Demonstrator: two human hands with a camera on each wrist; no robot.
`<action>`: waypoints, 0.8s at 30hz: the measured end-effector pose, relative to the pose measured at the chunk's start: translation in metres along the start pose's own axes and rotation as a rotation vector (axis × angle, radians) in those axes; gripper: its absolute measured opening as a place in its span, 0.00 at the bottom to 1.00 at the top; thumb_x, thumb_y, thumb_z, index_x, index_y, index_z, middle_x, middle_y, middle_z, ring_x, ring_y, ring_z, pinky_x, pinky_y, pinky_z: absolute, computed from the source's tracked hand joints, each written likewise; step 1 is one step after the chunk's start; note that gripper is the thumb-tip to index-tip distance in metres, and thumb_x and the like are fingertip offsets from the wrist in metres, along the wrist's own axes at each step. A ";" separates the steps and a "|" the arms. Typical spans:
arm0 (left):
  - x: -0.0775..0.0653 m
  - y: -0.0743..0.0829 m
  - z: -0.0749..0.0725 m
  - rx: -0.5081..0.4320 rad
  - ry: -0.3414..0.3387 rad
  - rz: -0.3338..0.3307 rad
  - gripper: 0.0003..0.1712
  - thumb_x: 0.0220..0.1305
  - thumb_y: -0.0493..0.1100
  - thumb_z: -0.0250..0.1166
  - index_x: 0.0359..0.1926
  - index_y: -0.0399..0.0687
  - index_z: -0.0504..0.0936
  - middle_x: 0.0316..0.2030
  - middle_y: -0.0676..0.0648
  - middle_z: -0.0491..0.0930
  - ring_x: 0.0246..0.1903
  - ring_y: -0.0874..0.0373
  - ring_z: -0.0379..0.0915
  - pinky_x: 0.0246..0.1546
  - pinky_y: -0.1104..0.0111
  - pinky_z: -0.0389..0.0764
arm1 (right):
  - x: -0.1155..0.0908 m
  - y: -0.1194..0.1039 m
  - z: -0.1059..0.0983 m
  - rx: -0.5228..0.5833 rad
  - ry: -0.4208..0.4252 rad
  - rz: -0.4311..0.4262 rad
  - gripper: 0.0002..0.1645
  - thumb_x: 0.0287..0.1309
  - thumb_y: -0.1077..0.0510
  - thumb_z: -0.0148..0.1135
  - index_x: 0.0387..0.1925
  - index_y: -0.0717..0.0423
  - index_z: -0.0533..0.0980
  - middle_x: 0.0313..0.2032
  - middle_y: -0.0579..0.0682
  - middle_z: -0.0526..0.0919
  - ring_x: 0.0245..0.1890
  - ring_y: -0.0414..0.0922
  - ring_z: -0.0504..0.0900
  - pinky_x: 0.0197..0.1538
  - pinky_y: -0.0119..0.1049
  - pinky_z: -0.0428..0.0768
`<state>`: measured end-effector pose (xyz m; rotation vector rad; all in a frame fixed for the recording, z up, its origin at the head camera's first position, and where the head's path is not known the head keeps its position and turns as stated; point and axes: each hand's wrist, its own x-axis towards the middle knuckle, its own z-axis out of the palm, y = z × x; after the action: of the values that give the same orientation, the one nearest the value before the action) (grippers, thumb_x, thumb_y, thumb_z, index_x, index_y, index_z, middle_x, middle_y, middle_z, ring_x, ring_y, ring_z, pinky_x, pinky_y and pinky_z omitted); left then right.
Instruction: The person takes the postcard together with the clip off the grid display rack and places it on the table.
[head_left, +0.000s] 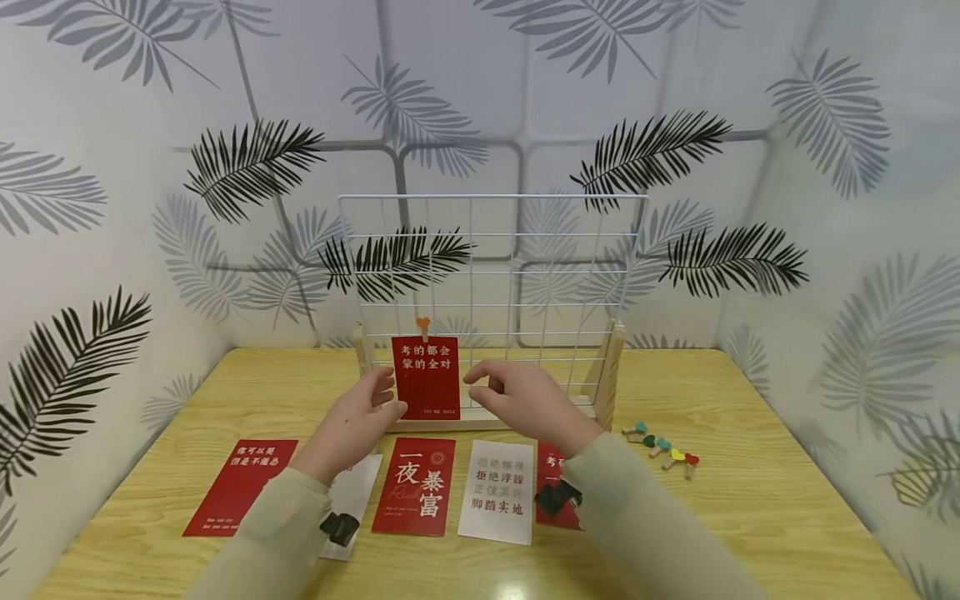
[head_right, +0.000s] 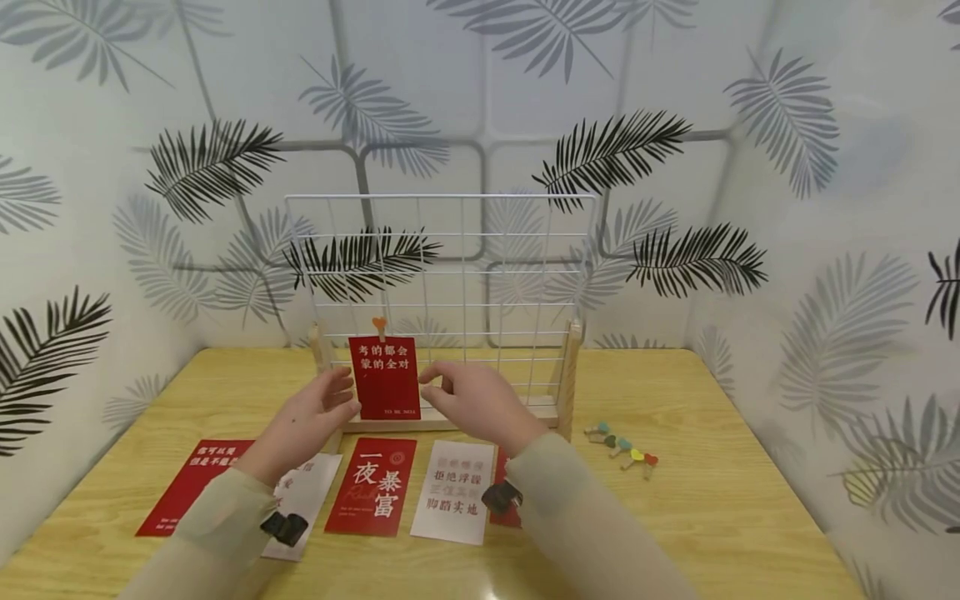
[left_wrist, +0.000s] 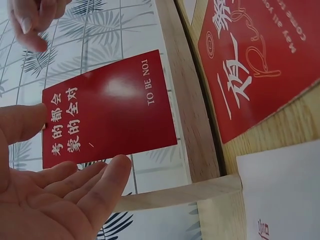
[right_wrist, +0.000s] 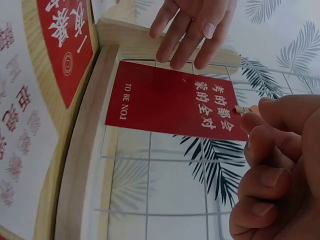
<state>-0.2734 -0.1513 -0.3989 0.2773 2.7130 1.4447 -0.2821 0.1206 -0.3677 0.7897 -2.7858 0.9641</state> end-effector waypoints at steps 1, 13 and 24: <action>0.001 0.000 0.000 -0.001 0.000 0.002 0.39 0.72 0.48 0.61 0.77 0.47 0.55 0.72 0.39 0.63 0.70 0.40 0.62 0.63 0.43 0.68 | 0.003 -0.003 0.000 -0.008 0.002 -0.003 0.15 0.71 0.47 0.60 0.55 0.43 0.81 0.20 0.43 0.72 0.17 0.39 0.66 0.25 0.36 0.68; 0.012 -0.001 0.003 -0.038 0.033 0.011 0.40 0.73 0.48 0.60 0.78 0.46 0.53 0.72 0.38 0.64 0.70 0.40 0.61 0.64 0.43 0.67 | 0.040 -0.032 0.002 -0.041 0.031 -0.064 0.25 0.72 0.48 0.58 0.67 0.44 0.74 0.19 0.44 0.72 0.16 0.39 0.67 0.22 0.34 0.67; 0.016 0.002 0.007 -0.039 0.080 -0.033 0.33 0.75 0.44 0.58 0.76 0.50 0.58 0.65 0.41 0.72 0.63 0.43 0.71 0.60 0.45 0.73 | 0.064 -0.048 -0.002 -0.104 0.008 -0.027 0.29 0.72 0.48 0.56 0.72 0.38 0.69 0.15 0.45 0.69 0.13 0.40 0.64 0.17 0.32 0.62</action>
<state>-0.2884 -0.1413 -0.4006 0.1758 2.7338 1.5300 -0.3132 0.0613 -0.3235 0.8043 -2.7851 0.8086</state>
